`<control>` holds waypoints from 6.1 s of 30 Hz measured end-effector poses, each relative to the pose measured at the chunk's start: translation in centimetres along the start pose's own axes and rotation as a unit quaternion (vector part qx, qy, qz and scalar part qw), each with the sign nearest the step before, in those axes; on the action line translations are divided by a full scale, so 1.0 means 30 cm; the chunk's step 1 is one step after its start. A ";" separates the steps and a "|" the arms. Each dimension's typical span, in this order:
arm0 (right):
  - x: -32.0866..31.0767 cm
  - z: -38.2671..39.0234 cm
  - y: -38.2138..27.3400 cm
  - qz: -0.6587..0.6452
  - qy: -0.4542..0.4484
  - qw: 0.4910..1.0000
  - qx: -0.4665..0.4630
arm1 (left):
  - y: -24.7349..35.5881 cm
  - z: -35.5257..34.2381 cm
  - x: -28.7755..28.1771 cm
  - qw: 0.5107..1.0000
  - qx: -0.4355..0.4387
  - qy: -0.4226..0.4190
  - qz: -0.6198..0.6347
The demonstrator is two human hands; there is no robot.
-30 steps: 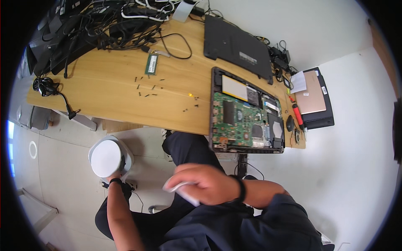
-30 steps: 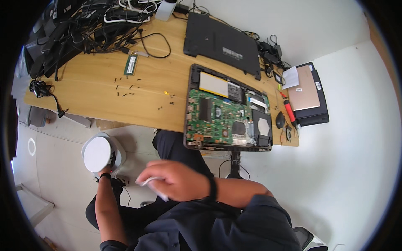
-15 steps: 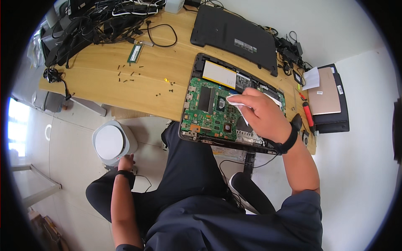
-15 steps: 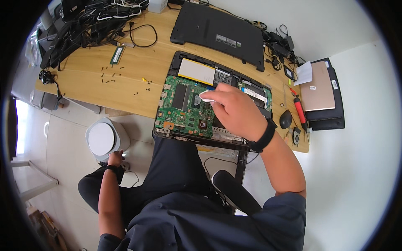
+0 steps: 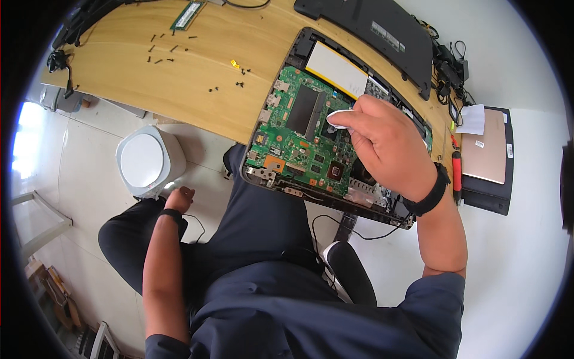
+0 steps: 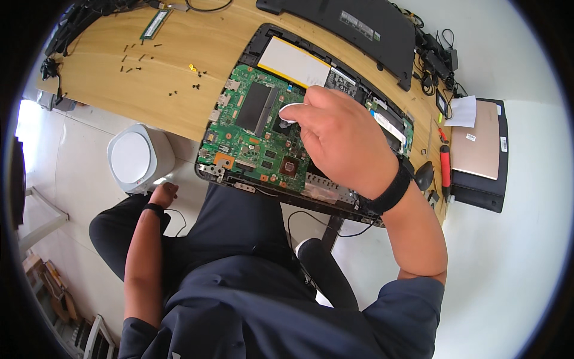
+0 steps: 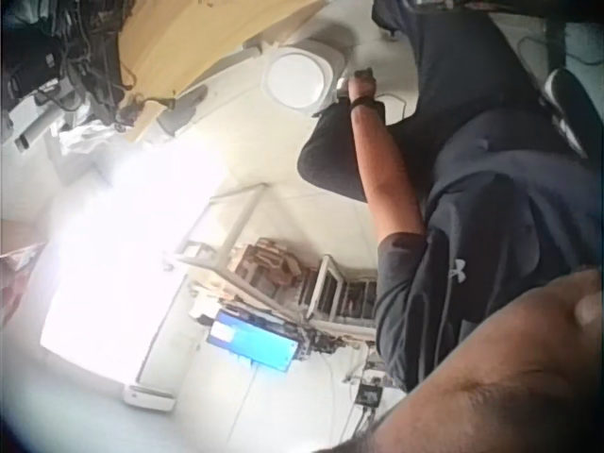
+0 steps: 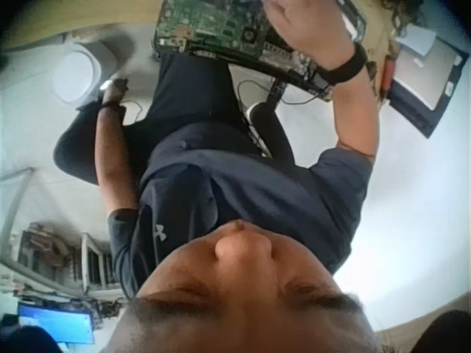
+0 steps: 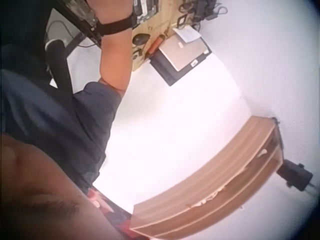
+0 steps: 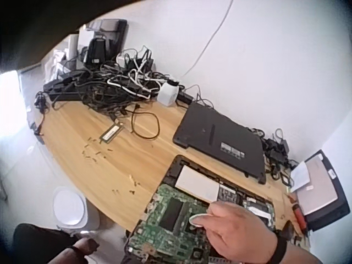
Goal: Disassembling and cleaning internal laptop components, including removing the cooling fan and heatsink.
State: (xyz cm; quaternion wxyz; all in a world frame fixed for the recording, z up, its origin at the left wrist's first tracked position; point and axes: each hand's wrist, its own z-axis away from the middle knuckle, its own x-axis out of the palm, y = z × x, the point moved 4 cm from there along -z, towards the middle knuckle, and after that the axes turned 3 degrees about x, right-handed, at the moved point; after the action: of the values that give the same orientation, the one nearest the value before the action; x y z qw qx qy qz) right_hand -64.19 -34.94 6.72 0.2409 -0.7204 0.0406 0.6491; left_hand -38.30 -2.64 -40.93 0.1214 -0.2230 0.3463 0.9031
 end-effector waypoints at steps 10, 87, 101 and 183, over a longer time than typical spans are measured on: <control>0.008 -0.005 0.010 -0.003 -0.020 1.000 -0.012 | 0.010 -0.003 0.031 1.000 0.006 -0.011 -0.001; 0.055 0.041 0.025 -0.159 -0.023 0.971 0.176 | 0.026 -0.004 0.043 1.000 0.016 0.001 0.013; 0.003 0.053 0.038 -0.287 -0.016 0.926 0.245 | 0.043 -0.013 0.019 0.998 0.041 0.030 -0.037; -0.011 0.119 -0.135 -0.228 0.129 0.924 0.279 | -0.231 -0.183 -0.277 0.727 -0.010 0.218 0.651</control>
State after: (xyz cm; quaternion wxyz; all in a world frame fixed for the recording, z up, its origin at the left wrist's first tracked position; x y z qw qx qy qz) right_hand -66.00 -30.03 8.08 0.5666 -0.6911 0.0859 0.4405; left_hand -26.71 -1.84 -44.46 -0.5775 -0.1348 0.4141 0.6905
